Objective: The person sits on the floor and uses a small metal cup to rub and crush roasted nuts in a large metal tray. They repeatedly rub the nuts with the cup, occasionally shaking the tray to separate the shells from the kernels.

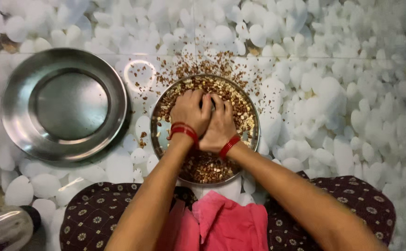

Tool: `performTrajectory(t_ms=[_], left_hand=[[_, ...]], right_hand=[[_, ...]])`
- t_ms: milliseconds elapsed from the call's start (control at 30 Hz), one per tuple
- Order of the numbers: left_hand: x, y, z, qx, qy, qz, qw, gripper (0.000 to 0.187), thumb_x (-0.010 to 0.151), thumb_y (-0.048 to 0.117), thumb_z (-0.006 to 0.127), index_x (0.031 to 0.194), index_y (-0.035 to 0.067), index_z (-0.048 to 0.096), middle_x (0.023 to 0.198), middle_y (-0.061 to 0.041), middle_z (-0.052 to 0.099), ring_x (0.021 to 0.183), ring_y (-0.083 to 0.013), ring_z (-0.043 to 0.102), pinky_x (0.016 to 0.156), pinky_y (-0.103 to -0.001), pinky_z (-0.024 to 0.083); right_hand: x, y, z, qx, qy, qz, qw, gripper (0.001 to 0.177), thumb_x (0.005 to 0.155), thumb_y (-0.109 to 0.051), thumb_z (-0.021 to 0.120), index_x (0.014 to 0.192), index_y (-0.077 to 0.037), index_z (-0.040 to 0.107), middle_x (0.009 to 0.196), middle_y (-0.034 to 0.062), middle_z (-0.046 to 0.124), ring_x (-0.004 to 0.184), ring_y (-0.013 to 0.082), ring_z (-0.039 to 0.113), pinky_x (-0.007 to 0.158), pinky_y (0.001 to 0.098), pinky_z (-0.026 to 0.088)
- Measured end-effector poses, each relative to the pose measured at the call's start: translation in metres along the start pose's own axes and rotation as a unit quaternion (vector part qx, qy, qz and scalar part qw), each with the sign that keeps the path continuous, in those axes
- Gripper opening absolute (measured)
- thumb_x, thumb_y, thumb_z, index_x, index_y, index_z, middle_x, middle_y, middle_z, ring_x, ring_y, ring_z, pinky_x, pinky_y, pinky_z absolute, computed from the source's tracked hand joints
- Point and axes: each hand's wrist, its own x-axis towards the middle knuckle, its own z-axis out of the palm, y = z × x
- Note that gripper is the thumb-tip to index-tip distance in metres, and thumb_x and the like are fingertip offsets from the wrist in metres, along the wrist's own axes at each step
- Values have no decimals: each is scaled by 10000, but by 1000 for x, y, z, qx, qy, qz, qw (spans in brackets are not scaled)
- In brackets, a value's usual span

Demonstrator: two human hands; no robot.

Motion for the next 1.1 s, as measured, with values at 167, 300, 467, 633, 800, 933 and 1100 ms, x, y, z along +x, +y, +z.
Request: performTrajectory(t_ms=[167, 300, 467, 633, 800, 933, 1100], left_hand=[[50, 28, -6, 5, -87, -78, 993, 593, 968, 551, 376, 1090, 91, 730, 990, -153, 702, 855, -295, 680, 741, -467, 542], [87, 54, 6, 13, -127, -35, 991, 636, 991, 589, 377, 1077, 72, 736, 1069, -192, 712, 964, -333, 691, 863, -480, 542], [75, 58, 29, -11, -149, -20, 989, 583, 969, 548, 407, 1102, 64, 704, 1057, -221, 718, 993, -383, 683, 877, -512, 534], [40, 58, 30, -26, -149, -28, 988, 520, 967, 510, 433, 1061, 69, 693, 1039, -218, 713, 959, -383, 686, 845, -531, 524], [-14, 45, 26, -24, -75, 39, 996, 435, 980, 442, 491, 1025, 64, 702, 1019, -203, 714, 907, -381, 657, 806, -508, 525], [-43, 35, 23, -39, 45, 113, 992, 332, 981, 350, 534, 1041, 70, 701, 981, -171, 711, 869, -361, 630, 790, -479, 520], [-50, 29, 20, -46, 139, 181, 973, 357, 944, 335, 567, 1078, 28, 692, 1003, -193, 702, 861, -357, 619, 752, -458, 512]], right_hand=[[35, 37, -23, 88, -81, 62, 991, 1103, 660, -693, 738, 1450, 17, 440, 1371, 314, 471, 1316, 475, 360, 1103, 599, 246], [44, 72, -43, 116, -90, 110, 983, 1079, 634, -696, 734, 1423, 2, 496, 1396, 261, 505, 1341, 420, 409, 1141, 541, 291], [15, 76, -32, 142, -60, 146, 977, 1046, 655, -665, 733, 1436, -11, 495, 1428, 248, 505, 1391, 408, 400, 1184, 551, 263], [-17, 60, -23, 87, -9, 102, 991, 1075, 678, -621, 746, 1477, 29, 436, 1510, 313, 405, 1433, 465, 311, 1167, 562, 227], [-51, 22, -29, 60, 12, 86, 994, 1026, 682, -550, 731, 1435, 81, 433, 1487, 316, 400, 1419, 450, 296, 1153, 568, 228], [-60, 9, -32, 23, 41, 31, 998, 893, 674, -473, 710, 1374, 41, 500, 1449, 269, 436, 1412, 409, 311, 1155, 561, 253], [-58, 7, -24, 11, 63, 10, 998, 890, 669, -486, 695, 1373, 29, 518, 1439, 240, 443, 1417, 404, 312, 1141, 585, 251]])
